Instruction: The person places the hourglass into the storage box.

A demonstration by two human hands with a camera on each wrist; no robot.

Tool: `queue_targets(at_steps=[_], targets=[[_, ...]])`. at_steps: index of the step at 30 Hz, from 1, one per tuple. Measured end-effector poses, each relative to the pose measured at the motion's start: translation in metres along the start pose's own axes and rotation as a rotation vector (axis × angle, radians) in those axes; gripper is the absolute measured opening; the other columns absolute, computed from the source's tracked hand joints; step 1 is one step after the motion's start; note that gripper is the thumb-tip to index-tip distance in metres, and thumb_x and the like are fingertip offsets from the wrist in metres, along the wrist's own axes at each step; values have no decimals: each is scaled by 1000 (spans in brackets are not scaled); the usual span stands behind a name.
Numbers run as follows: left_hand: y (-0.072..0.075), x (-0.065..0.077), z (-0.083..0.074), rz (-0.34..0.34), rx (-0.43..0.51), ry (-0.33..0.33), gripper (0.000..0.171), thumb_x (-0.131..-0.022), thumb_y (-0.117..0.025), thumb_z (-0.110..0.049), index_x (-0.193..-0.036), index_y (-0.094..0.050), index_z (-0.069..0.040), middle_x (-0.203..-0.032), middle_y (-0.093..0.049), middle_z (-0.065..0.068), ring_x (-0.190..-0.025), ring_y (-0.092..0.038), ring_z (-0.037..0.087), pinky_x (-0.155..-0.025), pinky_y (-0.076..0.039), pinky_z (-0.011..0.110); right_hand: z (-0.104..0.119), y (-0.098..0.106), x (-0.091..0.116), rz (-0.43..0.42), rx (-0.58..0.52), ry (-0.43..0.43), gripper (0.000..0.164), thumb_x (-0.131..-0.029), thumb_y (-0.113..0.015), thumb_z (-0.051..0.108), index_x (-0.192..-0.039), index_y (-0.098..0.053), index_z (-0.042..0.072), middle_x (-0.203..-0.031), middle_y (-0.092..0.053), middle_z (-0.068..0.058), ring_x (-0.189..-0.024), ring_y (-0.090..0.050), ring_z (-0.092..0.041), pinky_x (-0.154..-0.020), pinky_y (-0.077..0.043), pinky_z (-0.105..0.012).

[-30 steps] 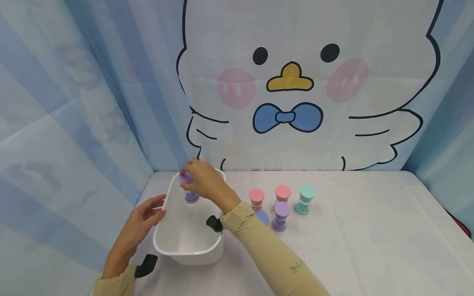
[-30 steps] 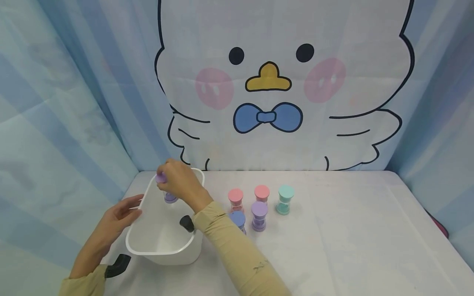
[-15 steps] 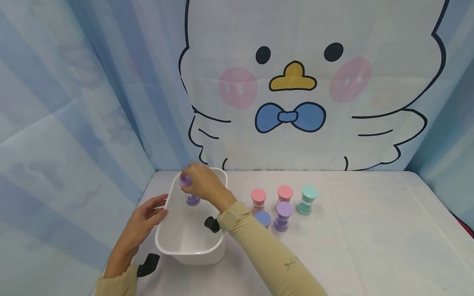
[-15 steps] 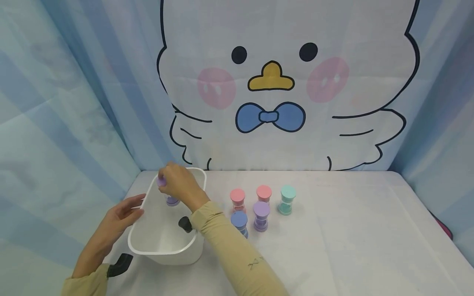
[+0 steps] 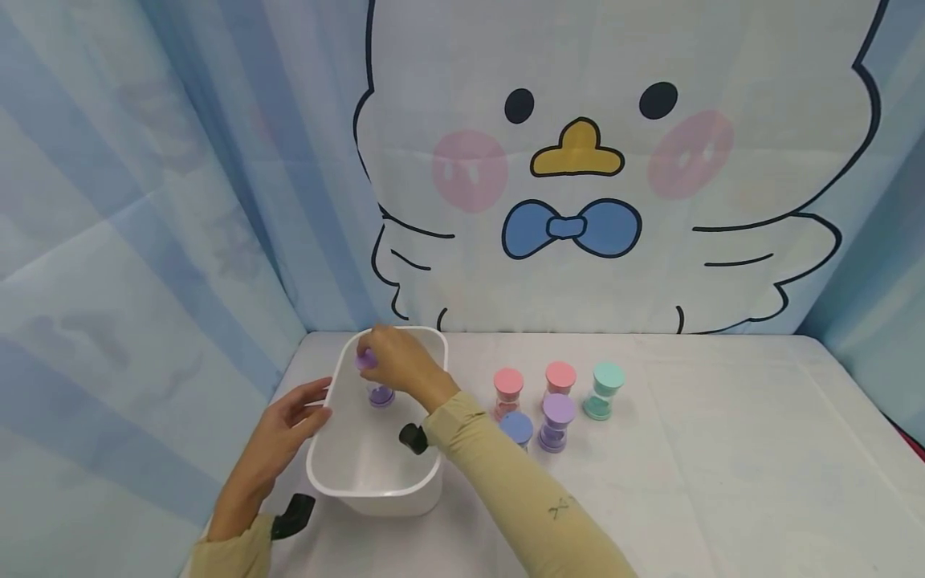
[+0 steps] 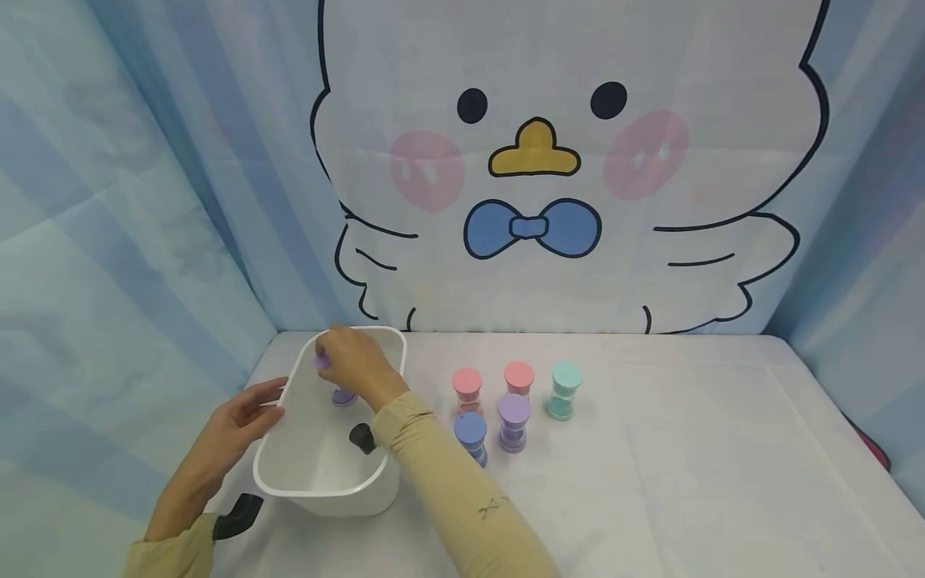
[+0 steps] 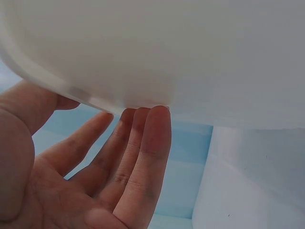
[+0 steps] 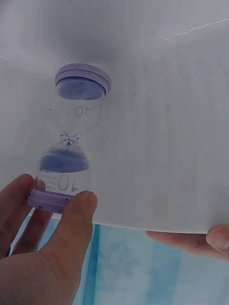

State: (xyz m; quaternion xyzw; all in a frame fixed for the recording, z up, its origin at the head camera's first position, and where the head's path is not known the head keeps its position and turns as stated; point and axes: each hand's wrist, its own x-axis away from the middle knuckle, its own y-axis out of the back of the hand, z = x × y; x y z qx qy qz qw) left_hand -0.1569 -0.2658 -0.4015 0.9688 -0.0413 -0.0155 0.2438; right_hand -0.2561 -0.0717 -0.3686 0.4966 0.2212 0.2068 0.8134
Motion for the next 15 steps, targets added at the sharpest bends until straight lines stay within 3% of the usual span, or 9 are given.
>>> queue_targets(at_steps=[10, 15], targets=[[0, -1, 0, 4, -2, -4, 53, -100, -60, -28, -147, -45, -7, -144, -52, 19, -119, -61, 33, -96, -52, 49, -3, -2, -2, 56, 21, 10, 25, -89, -76, 17, -113, -73, 12, -113, -71, -1, -107, -64, -15, -96, -49, -25], [1, -1, 0, 11, 3, 2, 53, -100, -59, -28, -147, -45, -8, -144, -52, 19, -118, -61, 31, -95, -53, 47, -5, -6, -6, 95, 102, 43, 22, -89, -75, 16, -111, -75, 14, -111, -72, 0, -103, -65, -15, -95, -49, -24]])
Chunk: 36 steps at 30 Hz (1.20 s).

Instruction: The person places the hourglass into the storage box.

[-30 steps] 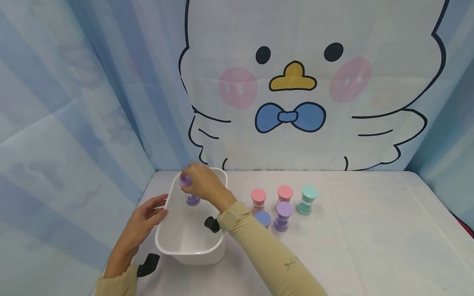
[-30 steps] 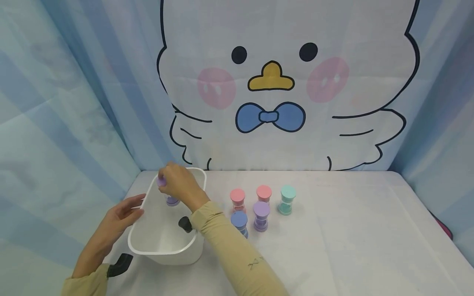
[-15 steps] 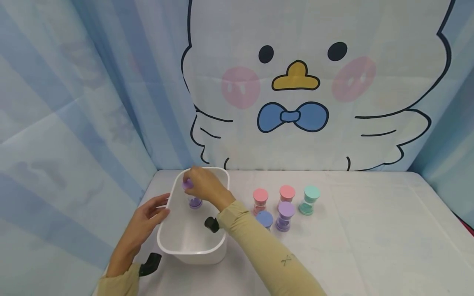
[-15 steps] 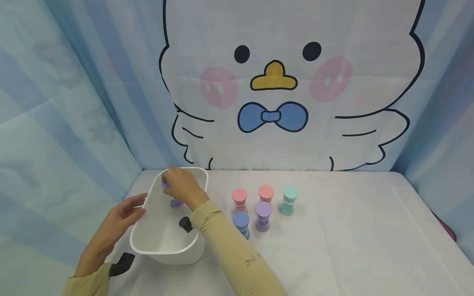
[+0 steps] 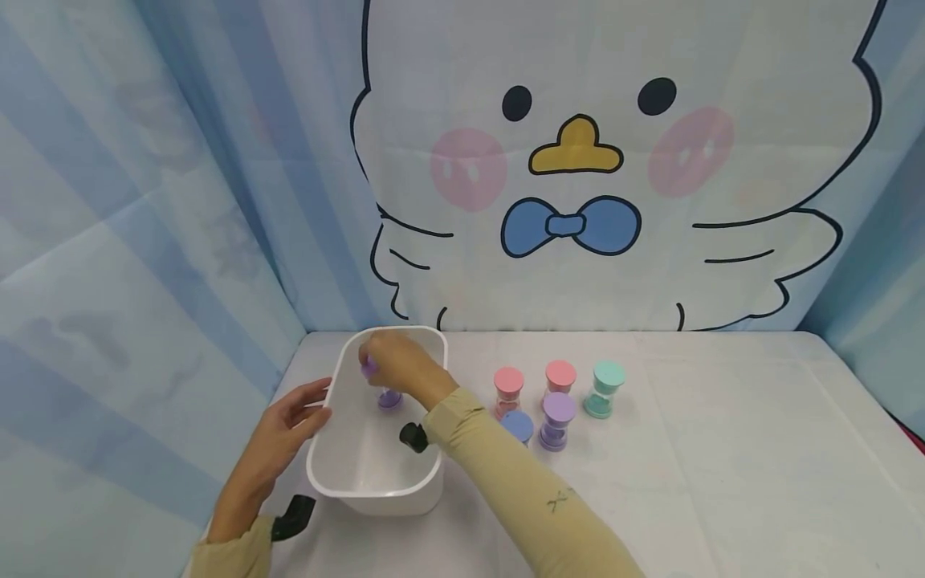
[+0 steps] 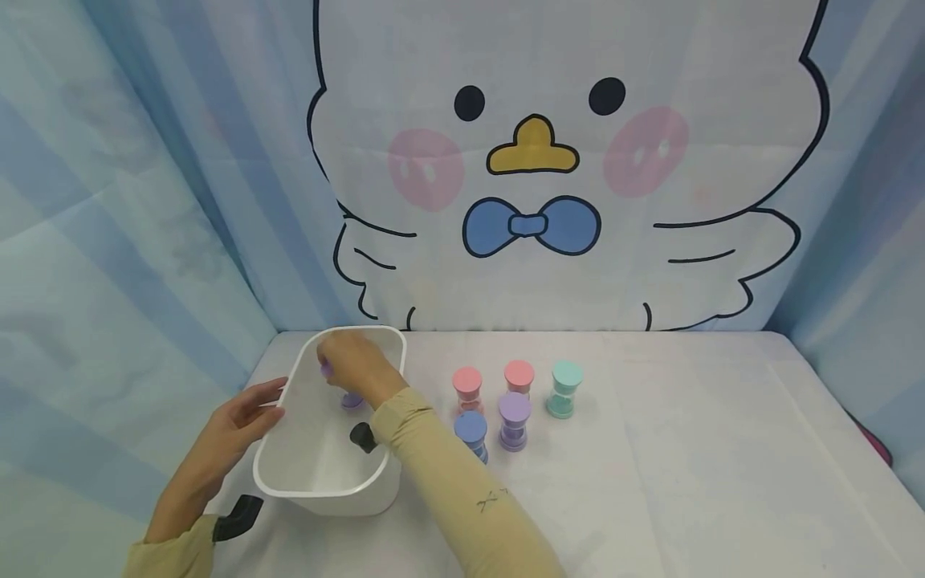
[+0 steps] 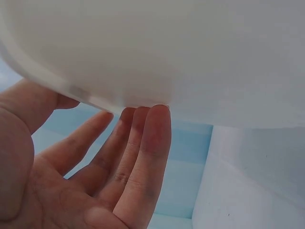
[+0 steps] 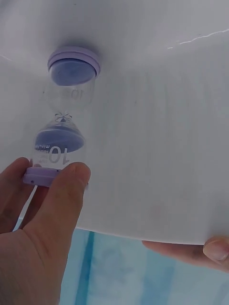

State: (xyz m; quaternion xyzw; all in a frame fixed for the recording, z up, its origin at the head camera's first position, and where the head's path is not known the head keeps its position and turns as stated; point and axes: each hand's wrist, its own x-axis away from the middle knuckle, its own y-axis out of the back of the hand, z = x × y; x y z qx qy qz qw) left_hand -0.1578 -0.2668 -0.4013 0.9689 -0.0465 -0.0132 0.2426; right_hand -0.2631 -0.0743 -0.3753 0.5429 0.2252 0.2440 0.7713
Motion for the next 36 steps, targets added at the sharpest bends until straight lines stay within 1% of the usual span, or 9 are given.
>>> queue_targets(at_steps=[3, 6, 10, 12, 15, 21, 28, 31, 36], targets=[[0, 0, 1, 3, 2, 7, 54, -100, -59, -29, -147, -44, -8, -145, -51, 19, -118, -61, 29, -95, -53, 47, -2, -3, -2, 18, 50, 23, 21, -88, -75, 15, -109, -75, 14, -109, -73, 0, -100, -66, -15, -93, -50, -24], [0, 0, 1, 4, -2, 2, 53, -101, -59, -28, -147, -44, -8, -144, -52, 19, -115, -63, 18, -94, -54, 43, -3, -5, -3, 32, 63, 27, 20, -88, -75, 14, -108, -75, 13, -108, -73, 0, -99, -67, -15, -91, -51, -23], [1, 0, -1, 12, -7, -22, 53, -101, -59, -26, -147, -44, -7, -143, -53, 19, -106, -60, -3, -90, -54, 28, -2, -2, -2, 39, 48, 25, 20, -87, -76, 15, -106, -75, 12, -107, -73, 0, -98, -67, -15, -90, -51, -23], [2, 0, -1, 16, -6, -30, 52, -101, -59, -25, -148, -44, -7, -143, -52, 19, -102, -58, -8, -87, -53, 22, -2, -1, -3, 42, 38, 30, 20, -87, -76, 14, -106, -75, 12, -107, -73, 0, -99, -67, -15, -91, -51, -23], [2, 1, -2, 21, 3, -27, 52, -101, -59, -25, -148, -44, -6, -142, -52, 20, -101, -57, -10, -85, -51, 18, -4, -4, -5, 26, 28, 42, 20, -86, -77, 13, -105, -75, 12, -106, -73, 0, -97, -66, -14, -90, -51, -23], [2, 0, -2, 26, 12, 3, 53, -101, -59, -28, -148, -44, -7, -144, -51, 19, -101, -57, -10, -86, -51, 20, -2, -3, -1, 43, 31, 13, 22, -86, -78, 14, -108, -73, 13, -108, -71, 0, -98, -64, -14, -92, -50, -23], [1, 1, 0, 22, 13, -27, 51, -101, -59, -24, -147, -45, -5, -143, -52, 19, -102, -58, -9, -85, -50, 18, 2, 2, 4, 58, 74, 3, 24, -84, -81, 19, -105, -72, 14, -101, -67, 1, -91, -61, -11, -85, -51, -23], [1, 2, 0, 17, 12, -39, 51, -101, -59, -22, -146, -45, -4, -143, -52, 20, -102, -58, -9, -85, -50, 17, 3, 5, 5, 76, 75, 4, 25, -86, -79, 19, -109, -71, 12, -105, -67, 0, -93, -62, -12, -87, -51, -23], [0, 3, 1, 16, 15, -39, 51, -101, -59, -23, -146, -45, -4, -143, -52, 20, -101, -58, -9, -85, -50, 17, 4, 12, 5, 96, 24, -23, 26, -91, -71, 15, -117, -70, 11, -116, -67, -3, -101, -64, -16, -91, -51, -27]])
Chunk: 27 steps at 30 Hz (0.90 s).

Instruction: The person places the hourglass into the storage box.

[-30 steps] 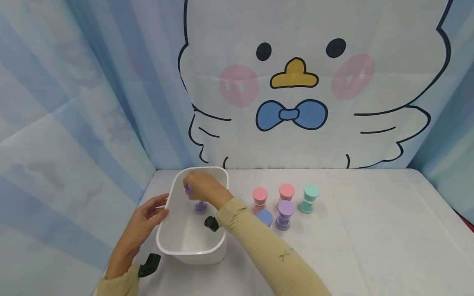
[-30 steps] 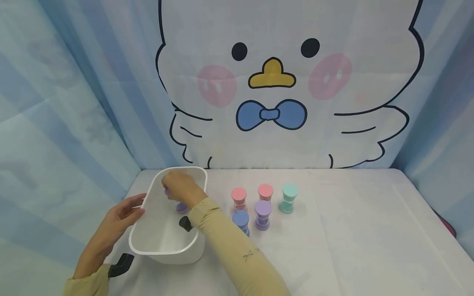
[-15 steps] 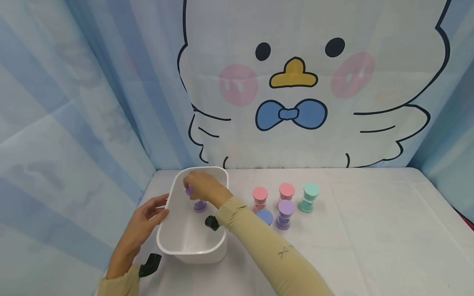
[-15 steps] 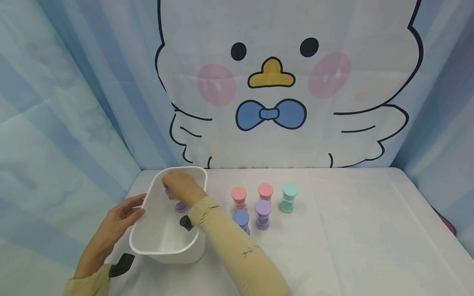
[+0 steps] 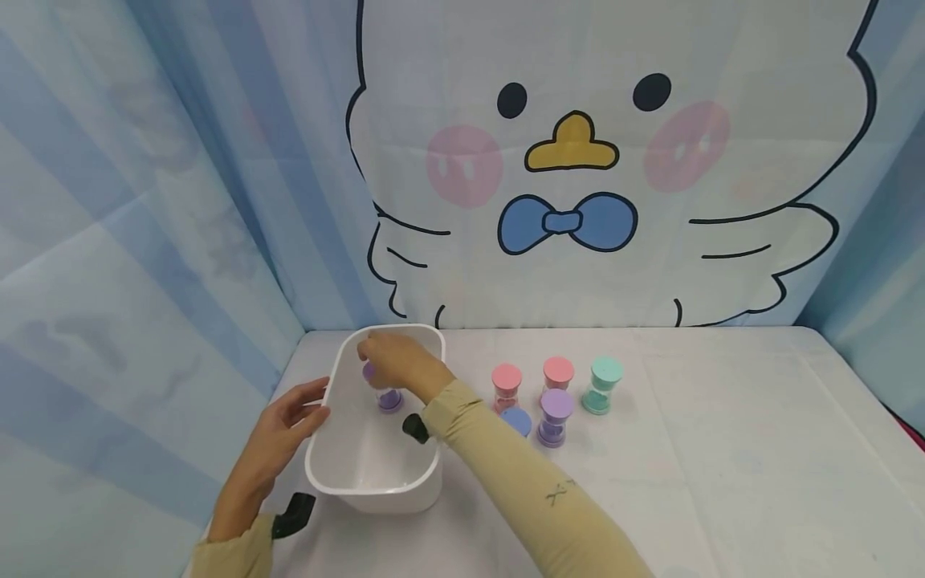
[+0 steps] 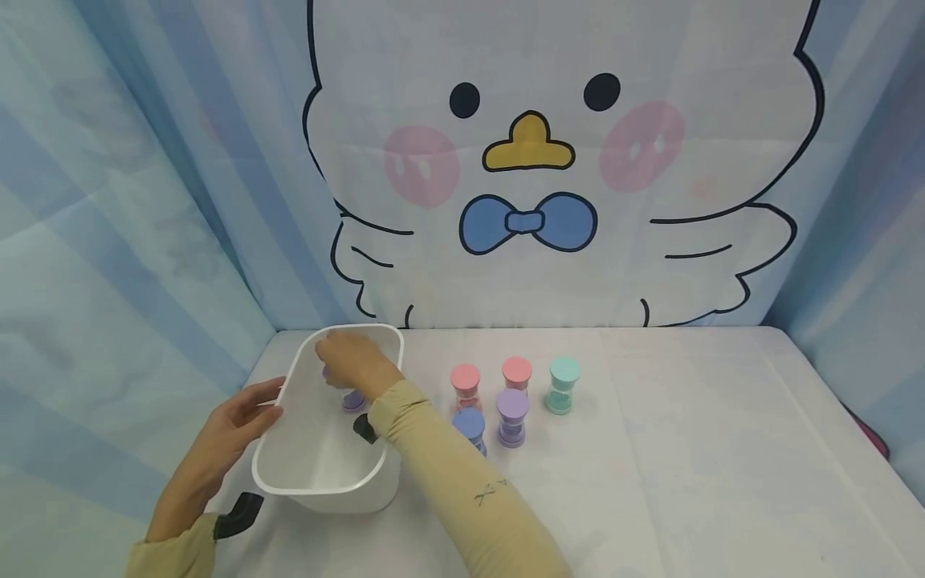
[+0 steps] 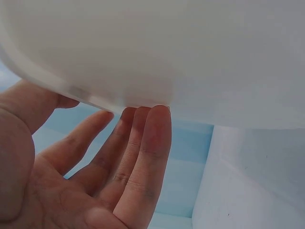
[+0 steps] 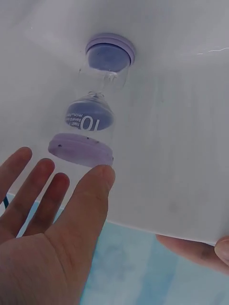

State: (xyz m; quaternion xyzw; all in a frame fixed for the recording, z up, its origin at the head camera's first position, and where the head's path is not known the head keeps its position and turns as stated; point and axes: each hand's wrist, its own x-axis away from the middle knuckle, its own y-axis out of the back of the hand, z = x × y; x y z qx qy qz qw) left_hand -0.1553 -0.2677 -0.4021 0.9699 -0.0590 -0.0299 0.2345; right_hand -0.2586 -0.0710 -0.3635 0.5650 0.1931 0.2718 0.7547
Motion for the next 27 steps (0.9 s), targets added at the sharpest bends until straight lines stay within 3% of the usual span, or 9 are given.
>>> queue_targets(at_steps=[6, 14, 27], targets=[[0, 0, 0, 1, -2, 9, 52, -101, -59, -24, -147, -44, -5, -143, -51, 20, -101, -57, -10, -85, -50, 17, 1, 9, 3, -7, -32, -1, 30, -92, -70, 17, -121, -69, 12, -122, -64, -4, -109, -63, -17, -93, -51, -28], [-1, 0, -2, -3, -6, 21, 53, -101, -59, -25, -147, -44, -5, -143, -51, 20, -101, -57, -10, -85, -49, 17, 0, 22, 11, -20, -2, 22, 41, -93, -71, 25, -131, -62, 12, -128, -62, -1, -116, -61, -16, -96, -49, -27], [-1, 0, -2, -7, -8, 41, 54, -101, -59, -28, -148, -44, -7, -144, -51, 19, -102, -58, -10, -85, -50, 17, -10, 37, 29, -61, 72, 39, 43, -94, -69, 28, -134, -61, 13, -129, -61, -3, -119, -59, -18, -95, -51, -31]])
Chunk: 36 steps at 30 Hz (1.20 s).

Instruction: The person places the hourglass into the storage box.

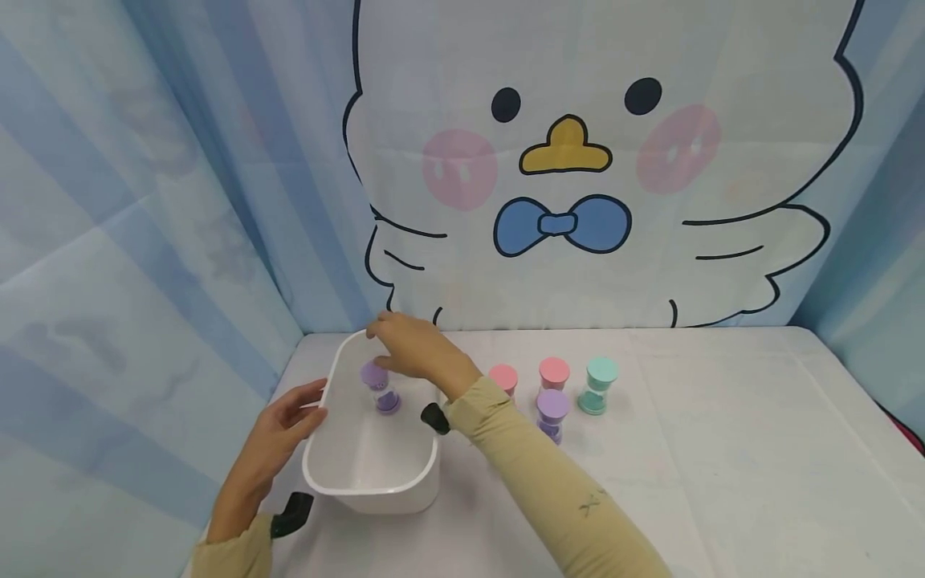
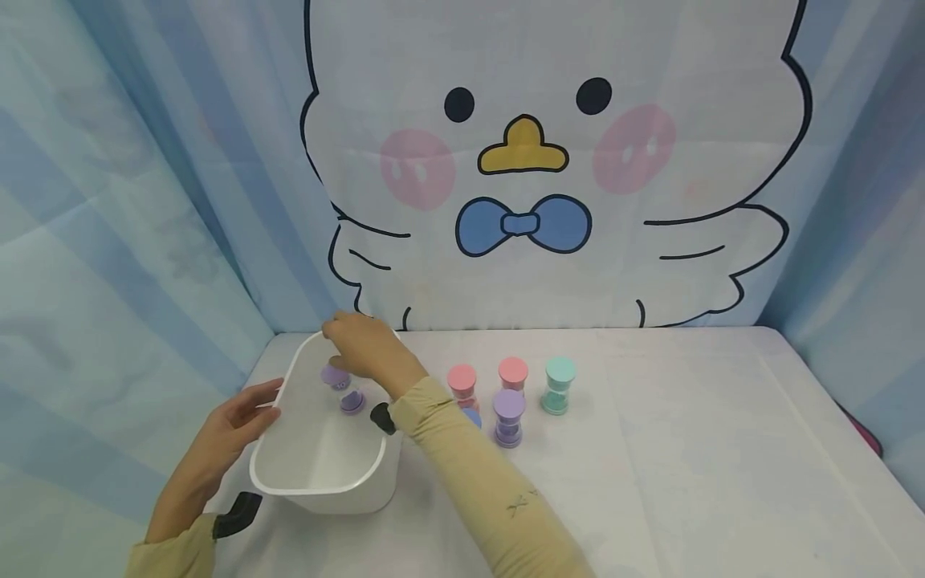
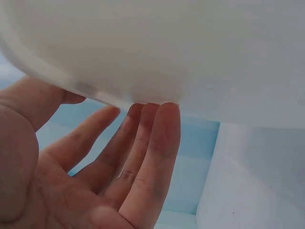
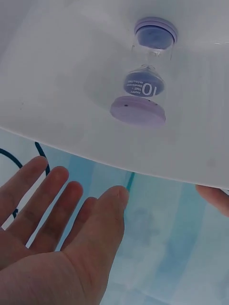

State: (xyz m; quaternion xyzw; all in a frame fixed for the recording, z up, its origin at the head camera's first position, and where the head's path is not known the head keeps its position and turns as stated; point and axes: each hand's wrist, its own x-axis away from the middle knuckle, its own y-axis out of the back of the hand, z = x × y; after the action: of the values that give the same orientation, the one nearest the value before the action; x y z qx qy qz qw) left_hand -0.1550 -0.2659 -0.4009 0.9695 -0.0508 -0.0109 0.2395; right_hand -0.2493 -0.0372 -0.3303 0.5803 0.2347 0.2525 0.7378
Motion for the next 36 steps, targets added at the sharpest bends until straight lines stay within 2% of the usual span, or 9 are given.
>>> queue_targets(at_steps=[6, 11, 16, 20, 23, 27, 31, 36], targets=[[-1, 0, 0, 0, -21, -5, 54, -101, -59, -28, -148, -43, -7, -143, -52, 19, -102, -58, -10, -85, -51, 19, -4, 4, 9, -43, -14, 20, 40, -94, -69, 27, -131, -62, 13, -127, -61, -4, -116, -59, -18, -94, -52, -31], [-1, -1, 1, -2, -30, 18, 56, -100, -59, -33, -148, -43, -8, -144, -52, 18, -102, -58, -9, -88, -54, 26, -5, 10, 17, -79, -28, 36, 39, -94, -70, 25, -130, -63, 11, -128, -62, -5, -116, -59, -17, -94, -52, -31], [-1, -1, 3, -2, -19, 40, 58, -99, -60, -36, -148, -43, -10, -144, -51, 17, -101, -58, -10, -89, -54, 27, -7, 13, 26, -116, -17, 52, 39, -94, -70, 26, -129, -63, 11, -126, -62, -4, -116, -59, -17, -94, -52, -30], [-1, -1, 3, -3, -20, 36, 58, -100, -60, -36, -148, -44, -10, -145, -51, 16, -101, -57, -11, -90, -54, 29, -9, 15, 33, -144, -7, 59, 38, -94, -69, 27, -129, -63, 12, -125, -62, -3, -115, -60, -16, -92, -53, -31], [-2, -1, 3, -11, -30, 18, 56, -100, -59, -34, -148, -44, -9, -144, -52, 17, -105, -61, -3, -92, -55, 34, -12, 16, 40, -165, -13, 69, 37, -95, -69, 27, -128, -63, 11, -125, -62, -3, -114, -60, -16, -91, -53, -32], [-2, 0, 3, -21, -38, -7, 54, -100, -59, -32, -147, -45, -9, -142, -53, 17, -106, -61, -1, -93, -55, 37, -16, 16, 48, -189, -28, 74, 36, -95, -68, 26, -127, -63, 11, -127, -61, -4, -114, -61, -17, -94, -52, -31], [-2, 1, 2, -17, -27, -7, 54, -101, -59, -31, -147, -44, -9, -143, -53, 18, -103, -58, -9, -91, -55, 32, -21, 16, 58, -216, -24, 71, 34, -94, -69, 25, -125, -64, 11, -124, -62, -4, -111, -61, -18, -94, -52, -31], [-2, 1, 1, -14, -16, 0, 54, -101, -59, -29, -148, -44, -8, -144, -52, 18, -103, -58, -9, -87, -52, 20, -27, 16, 72, -242, -6, 55, 34, -93, -70, 24, -124, -64, 10, -119, -63, -4, -106, -61, -17, -90, -54, -30]])
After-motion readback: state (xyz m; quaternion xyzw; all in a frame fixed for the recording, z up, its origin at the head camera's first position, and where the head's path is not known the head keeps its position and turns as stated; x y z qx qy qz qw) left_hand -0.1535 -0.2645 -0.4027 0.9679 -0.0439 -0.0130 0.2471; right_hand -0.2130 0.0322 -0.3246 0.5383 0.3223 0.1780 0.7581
